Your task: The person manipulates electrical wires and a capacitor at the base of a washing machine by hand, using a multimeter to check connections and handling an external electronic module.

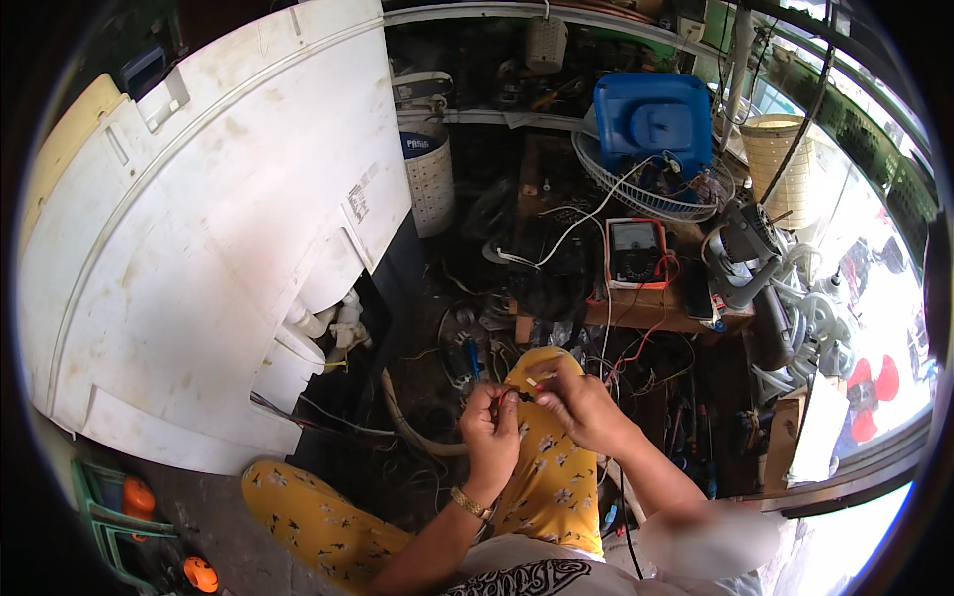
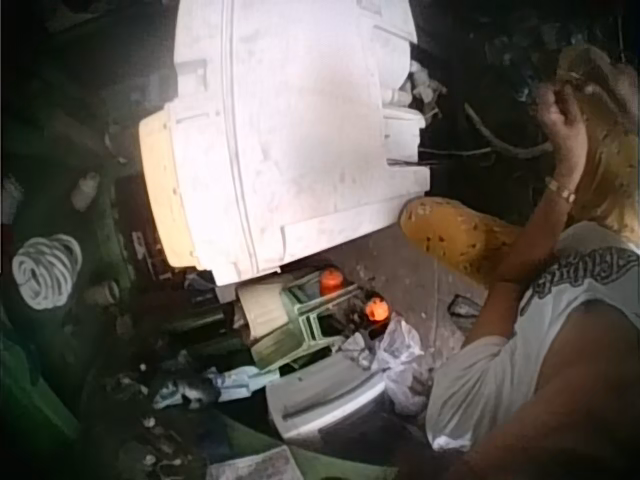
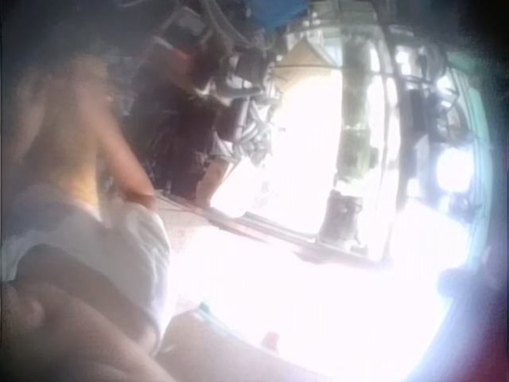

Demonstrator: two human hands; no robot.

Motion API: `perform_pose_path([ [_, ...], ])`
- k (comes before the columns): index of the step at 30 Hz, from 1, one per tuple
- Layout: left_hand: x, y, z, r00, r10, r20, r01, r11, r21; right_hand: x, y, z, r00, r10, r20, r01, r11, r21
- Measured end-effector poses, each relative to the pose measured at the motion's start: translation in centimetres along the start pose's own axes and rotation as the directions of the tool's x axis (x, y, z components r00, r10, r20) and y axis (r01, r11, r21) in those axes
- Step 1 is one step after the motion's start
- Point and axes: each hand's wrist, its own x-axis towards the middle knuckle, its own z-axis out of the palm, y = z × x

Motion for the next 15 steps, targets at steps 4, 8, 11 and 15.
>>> perform_pose_path([
  [4, -0.2, -0.3, 0.3, 1.0, 0.008, -0.02, -0.009, 0.999, -0.038, 0.7, -1.2, -0.1, 0.992, -0.077, 0.098, 0.093, 0.982, -0.167],
  [8, -0.2, -0.2, 0.3, 0.999, 0.037, 0.01, -0.037, 0.999, -0.013, 1.0, -0.9, 0.1, 0.987, -0.139, 0.085, 0.157, 0.951, -0.266],
  [11, -0.2, -0.2, 0.2, 0.997, 0.052, 0.051, -0.054, 0.998, 0.035, 1.0, -0.7, 0.1, 0.985, -0.167, 0.038, 0.171, 0.949, -0.266],
  [15, -0.3, 0.3, 0.6, 0.999, -0.005, 0.052, 0.008, 0.998, -0.056, 0.7, -0.5, 0.1, 0.991, -0.133, 0.013, 0.132, 0.961, -0.242],
])
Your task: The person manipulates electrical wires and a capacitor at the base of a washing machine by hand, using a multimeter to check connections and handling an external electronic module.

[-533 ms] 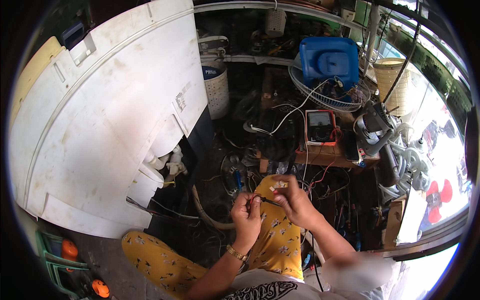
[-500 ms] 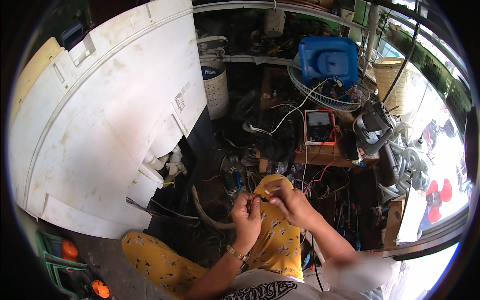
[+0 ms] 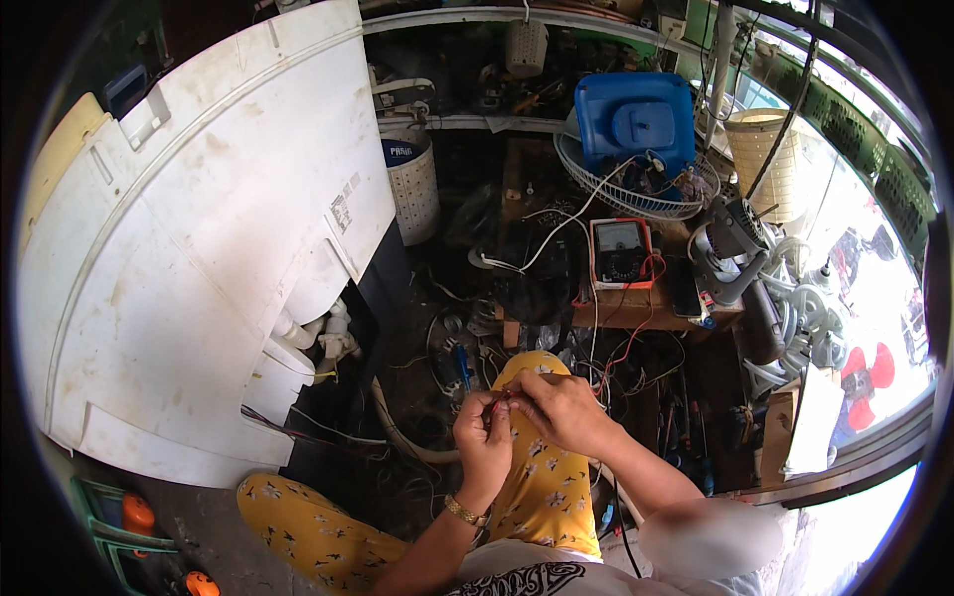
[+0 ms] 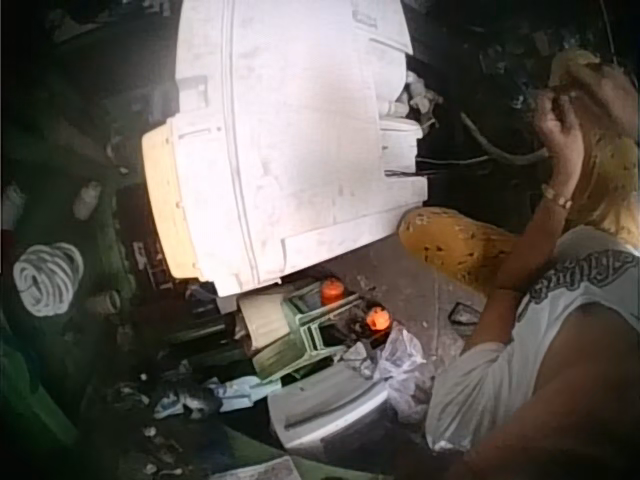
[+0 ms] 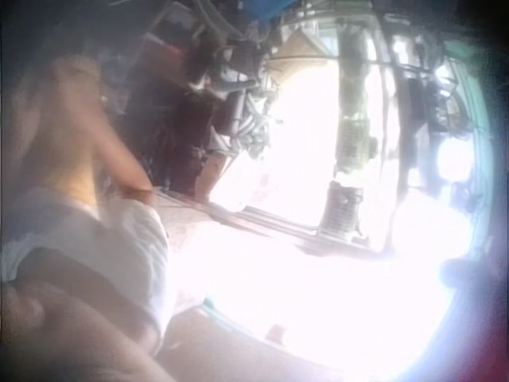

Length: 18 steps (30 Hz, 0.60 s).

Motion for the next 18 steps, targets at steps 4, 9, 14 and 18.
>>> perform_pose_path([
  [4, 0.1, 0.4, -0.2, 1.0, -0.026, -0.008, 0.026, 0.999, -0.034, 0.3, 0.4, 0.6, 0.989, -0.089, -0.12, 0.087, 0.996, -0.021],
  [9, 0.5, 0.9, 0.3, 0.997, -0.076, -0.02, 0.075, 0.996, -0.056, -0.6, 1.5, 1.6, 0.998, 0.056, -0.01, -0.053, 0.978, 0.2],
  [14, -0.2, 0.5, -2.3, 0.934, -0.351, 0.063, 0.356, 0.907, -0.224, 3.1, 7.7, -2.2, 0.888, 0.452, -0.091, -0.343, 0.779, 0.525],
  [18, -1.8, 0.0, -5.0, 0.855, -0.512, 0.081, 0.509, 0.8, -0.319, 9.2, 23.4, -6.0, 0.507, 0.859, -0.069, -0.259, 0.228, 0.939],
])
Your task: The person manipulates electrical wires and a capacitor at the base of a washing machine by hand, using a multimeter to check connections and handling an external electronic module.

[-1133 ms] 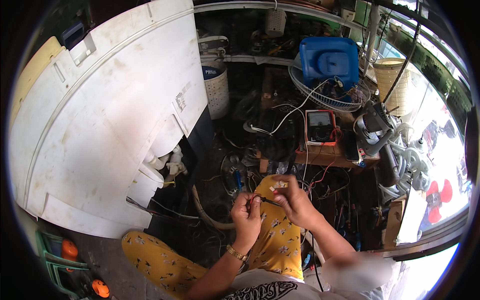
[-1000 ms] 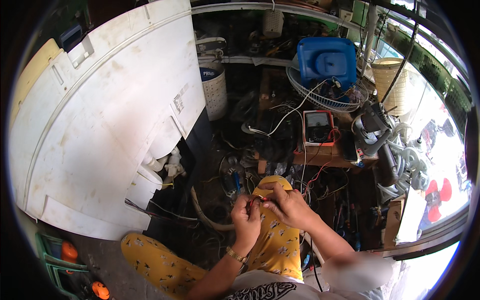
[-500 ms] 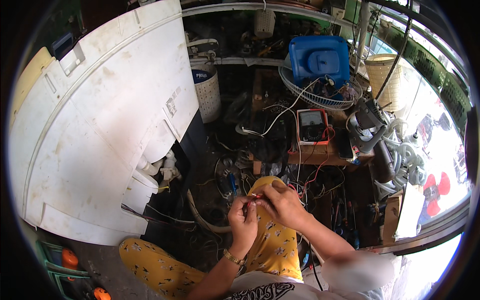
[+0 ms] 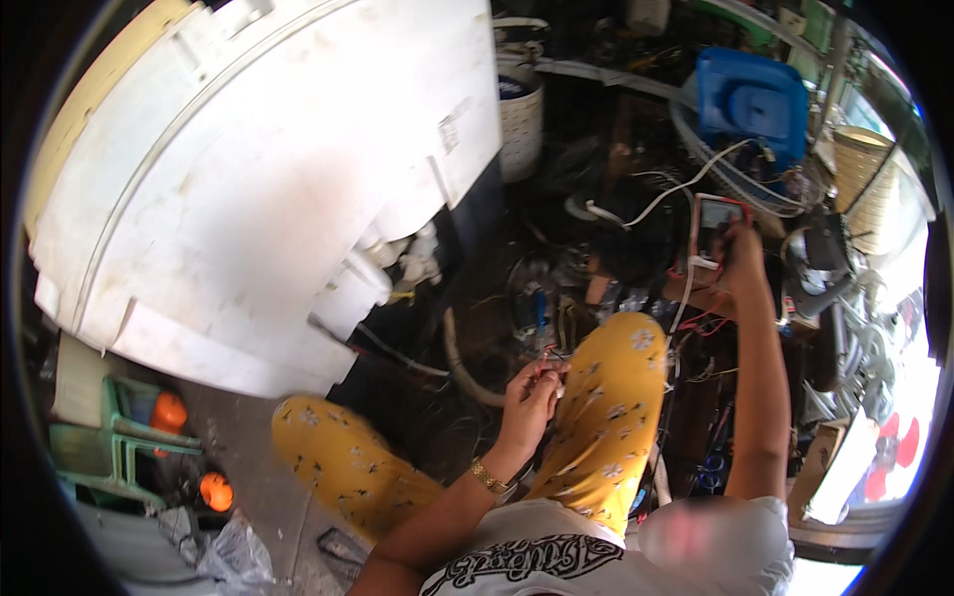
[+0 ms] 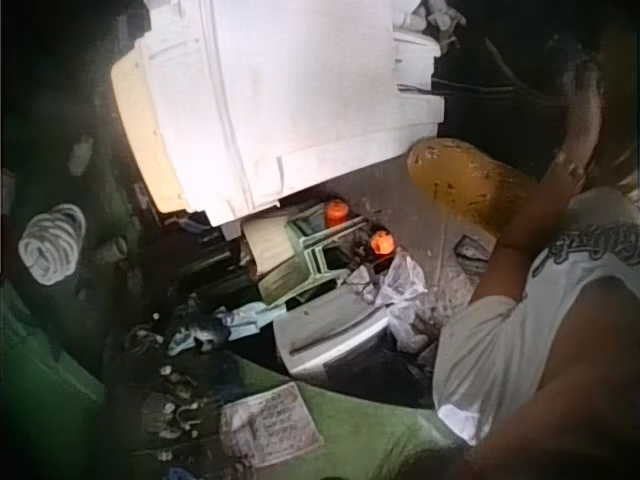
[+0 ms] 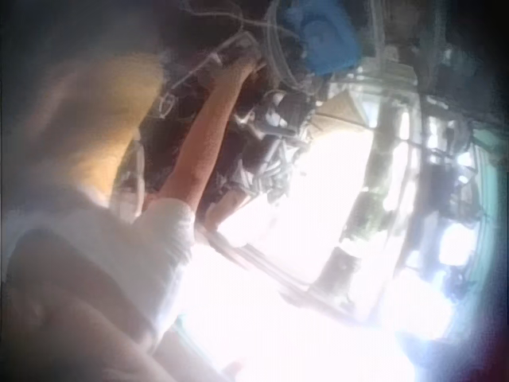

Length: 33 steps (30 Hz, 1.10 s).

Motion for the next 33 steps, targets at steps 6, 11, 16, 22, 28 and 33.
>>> perform_pose_path([
  [6, -3.7, -1.6, -4.4, 0.972, -0.199, -0.124, 0.19, 0.979, -0.078, 19.6, 2.3, -0.6, 0.949, -0.298, -0.104, 0.273, 0.941, -0.201],
  [11, -7.4, -2.4, -8.2, 0.912, -0.23, -0.34, 0.189, 0.97, -0.15, 21.7, 7.6, 4.6, 0.836, -0.548, 0.001, 0.474, 0.722, -0.504],
  [16, -7.7, -4.2, -10.0, 0.933, -0.178, -0.313, 0.143, 0.981, -0.131, 23.5, 4.8, 0.9, 0.824, -0.555, 0.109, 0.515, 0.655, -0.553],
  [22, -7.2, -3.5, -9.8, 0.911, -0.144, -0.385, 0.105, 0.987, -0.119, 14.1, 5.3, 3.0, 0.683, -0.73, -0.022, 0.548, 0.532, -0.645],
  [28, -6.9, -3.4, -9.8, 0.935, -0.077, -0.345, 0.024, 0.987, -0.156, -14.2, 5.5, 8.3, 0.35, -0.559, 0.752, 0.87, 0.491, -0.04],
  [33, -6.9, -2.7, -9.5, 0.966, -0.07, -0.249, 0.032, 0.988, -0.153, -27.1, 11.6, 9.0, -0.211, -0.167, 0.963, 0.954, 0.18, 0.24],
])
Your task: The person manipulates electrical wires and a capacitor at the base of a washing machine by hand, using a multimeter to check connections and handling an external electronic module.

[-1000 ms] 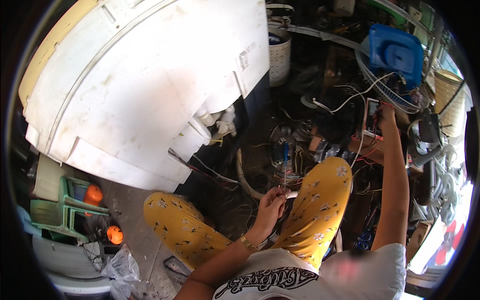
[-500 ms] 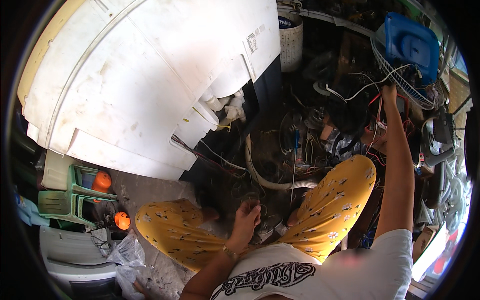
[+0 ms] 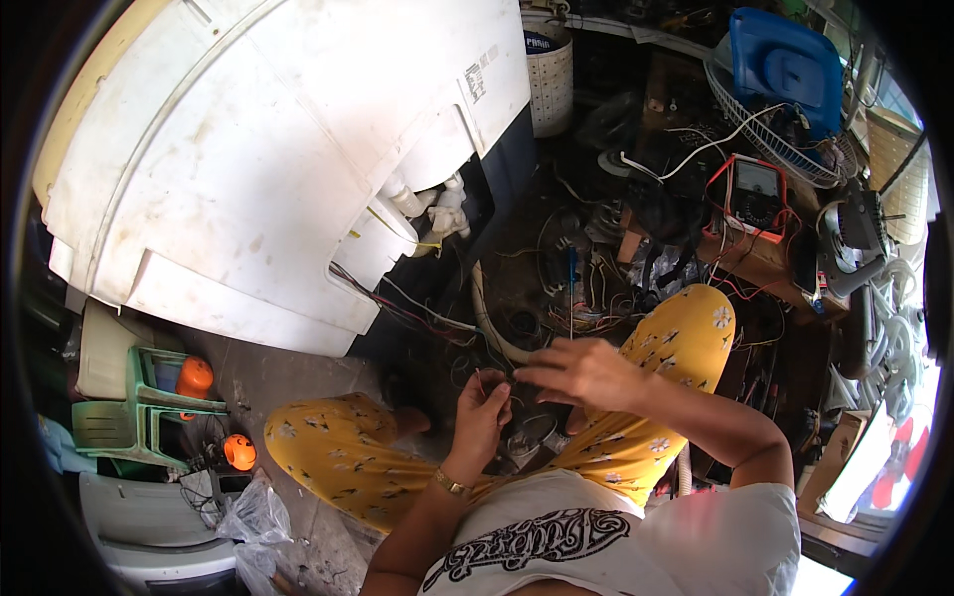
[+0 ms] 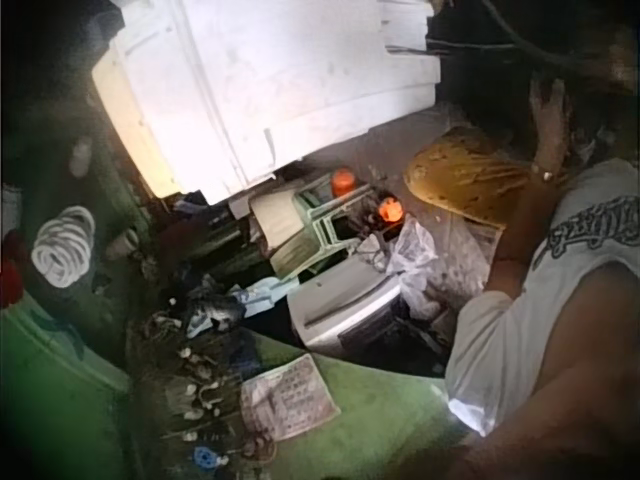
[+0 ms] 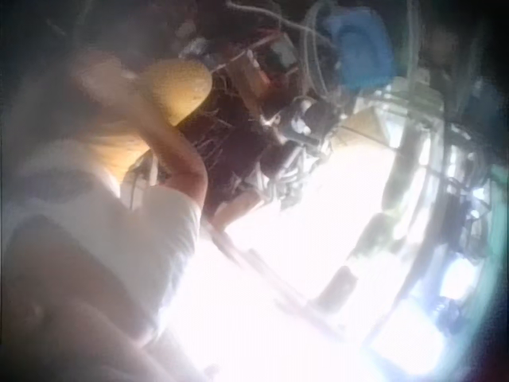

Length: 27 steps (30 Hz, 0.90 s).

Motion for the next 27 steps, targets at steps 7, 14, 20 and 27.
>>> perform_pose_path([
  [7, -0.9, 0.7, -0.5, 0.995, -0.067, 0.08, 0.06, 0.995, 0.081, -0.2, 0.4, 2.4, 0.976, -0.14, 0.17, 0.171, 0.968, -0.186],
  [14, -0.2, -1.2, -2.1, 0.945, -0.011, 0.328, -0.229, 0.693, 0.684, -1.4, 0.0, 4.2, 0.882, 0.209, 0.423, -0.245, 0.969, 0.032],
  [20, 0.4, -2.3, -3.2, 0.971, -0.06, 0.231, -0.124, 0.7, 0.703, -2.3, 0.3, 5.4, 0.877, 0.298, 0.378, -0.338, 0.94, 0.043],
  [27, 0.5, -1.9, -3.3, 0.961, -0.149, 0.235, -0.03, 0.783, 0.622, -2.0, 2.7, 7.0, 0.869, -0.006, 0.494, -0.077, 0.986, 0.146],
])
